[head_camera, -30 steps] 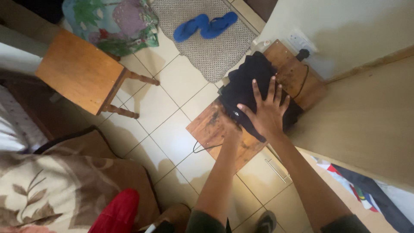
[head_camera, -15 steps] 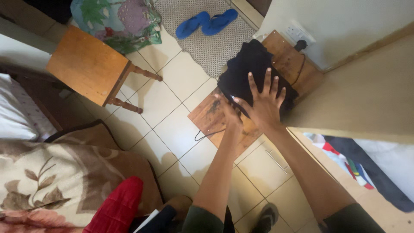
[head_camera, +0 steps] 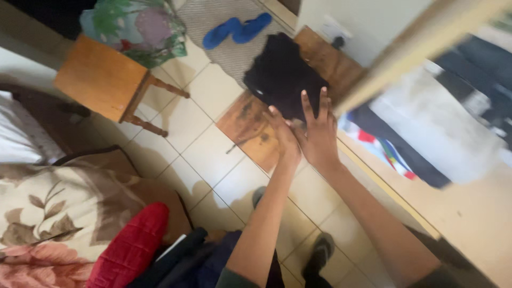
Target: The person removes several garments from hangers in a wardrobe, places them on a bed, and then folds them into neat stacks. The person handles shirts, a dress, a jacket, and pants, folding each item by hand and stacking them on a wooden surface.
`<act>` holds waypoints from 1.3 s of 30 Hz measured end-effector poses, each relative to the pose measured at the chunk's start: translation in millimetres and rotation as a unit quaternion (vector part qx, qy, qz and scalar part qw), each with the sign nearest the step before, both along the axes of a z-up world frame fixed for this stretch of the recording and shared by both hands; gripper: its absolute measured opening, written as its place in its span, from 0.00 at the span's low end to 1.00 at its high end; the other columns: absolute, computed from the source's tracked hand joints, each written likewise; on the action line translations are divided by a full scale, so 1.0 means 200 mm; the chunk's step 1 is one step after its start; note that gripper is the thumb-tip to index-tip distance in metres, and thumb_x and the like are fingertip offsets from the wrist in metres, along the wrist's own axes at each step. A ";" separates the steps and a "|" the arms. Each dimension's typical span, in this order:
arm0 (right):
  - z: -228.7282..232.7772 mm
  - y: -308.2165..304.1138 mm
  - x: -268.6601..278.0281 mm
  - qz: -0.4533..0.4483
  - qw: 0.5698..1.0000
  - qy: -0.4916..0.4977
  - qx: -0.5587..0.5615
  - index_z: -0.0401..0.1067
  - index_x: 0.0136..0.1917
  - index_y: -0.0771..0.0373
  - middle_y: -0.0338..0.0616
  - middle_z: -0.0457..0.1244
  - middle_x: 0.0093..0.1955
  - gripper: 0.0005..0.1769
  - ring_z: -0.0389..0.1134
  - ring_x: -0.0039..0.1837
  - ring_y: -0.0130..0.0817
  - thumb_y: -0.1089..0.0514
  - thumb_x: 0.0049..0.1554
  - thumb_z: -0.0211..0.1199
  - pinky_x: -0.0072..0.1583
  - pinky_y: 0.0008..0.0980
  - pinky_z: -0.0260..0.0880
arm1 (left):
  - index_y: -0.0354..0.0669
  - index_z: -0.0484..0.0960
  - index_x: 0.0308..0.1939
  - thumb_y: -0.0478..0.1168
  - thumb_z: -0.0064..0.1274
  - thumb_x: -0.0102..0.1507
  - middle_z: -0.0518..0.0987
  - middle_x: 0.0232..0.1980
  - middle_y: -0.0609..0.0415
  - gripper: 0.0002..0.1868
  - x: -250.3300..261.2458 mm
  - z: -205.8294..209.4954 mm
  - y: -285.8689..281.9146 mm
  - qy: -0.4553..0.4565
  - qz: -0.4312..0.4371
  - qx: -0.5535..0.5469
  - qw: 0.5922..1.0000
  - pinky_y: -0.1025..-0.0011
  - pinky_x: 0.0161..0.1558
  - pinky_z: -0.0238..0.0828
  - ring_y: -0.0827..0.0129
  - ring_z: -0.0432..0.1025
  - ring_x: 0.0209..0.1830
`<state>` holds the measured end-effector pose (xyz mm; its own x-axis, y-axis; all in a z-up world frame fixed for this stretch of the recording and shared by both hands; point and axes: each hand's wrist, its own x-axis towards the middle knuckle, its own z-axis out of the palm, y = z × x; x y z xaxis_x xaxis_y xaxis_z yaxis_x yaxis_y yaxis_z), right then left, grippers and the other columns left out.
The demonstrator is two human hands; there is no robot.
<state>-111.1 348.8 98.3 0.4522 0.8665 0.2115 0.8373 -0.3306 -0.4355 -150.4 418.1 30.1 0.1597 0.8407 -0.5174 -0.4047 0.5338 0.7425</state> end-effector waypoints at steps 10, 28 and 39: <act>0.41 -0.89 0.25 -0.107 0.986 -0.098 0.084 0.54 0.82 0.67 0.58 0.49 0.84 0.33 0.50 0.84 0.61 0.55 0.69 0.58 0.79 0.58 0.47 | 0.37 0.63 0.74 0.56 0.42 0.74 0.62 0.77 0.34 0.33 0.05 0.71 -0.86 0.179 -0.180 0.421 0.871 0.49 0.82 0.44 0.45 0.53 0.82; 0.48 -1.33 0.69 -0.187 0.980 -0.063 0.016 0.48 0.84 0.61 0.55 0.39 0.87 0.38 0.39 0.86 0.51 0.42 0.68 0.50 0.78 0.61 0.37 | 0.44 0.61 0.77 0.50 0.37 0.75 0.58 0.81 0.46 0.29 0.52 0.62 -1.00 0.346 -0.330 0.666 0.572 0.42 0.78 0.34 0.48 0.49 0.83; 0.45 -1.24 0.56 -0.202 0.976 -0.057 -0.054 0.54 0.80 0.57 0.51 0.44 0.84 0.30 0.42 0.83 0.48 0.50 0.67 0.44 0.77 0.58 0.38 | 0.47 0.66 0.74 0.48 0.42 0.70 0.62 0.78 0.45 0.27 0.48 0.65 -0.88 0.318 -0.399 0.701 0.498 0.43 0.77 0.33 0.46 0.52 0.79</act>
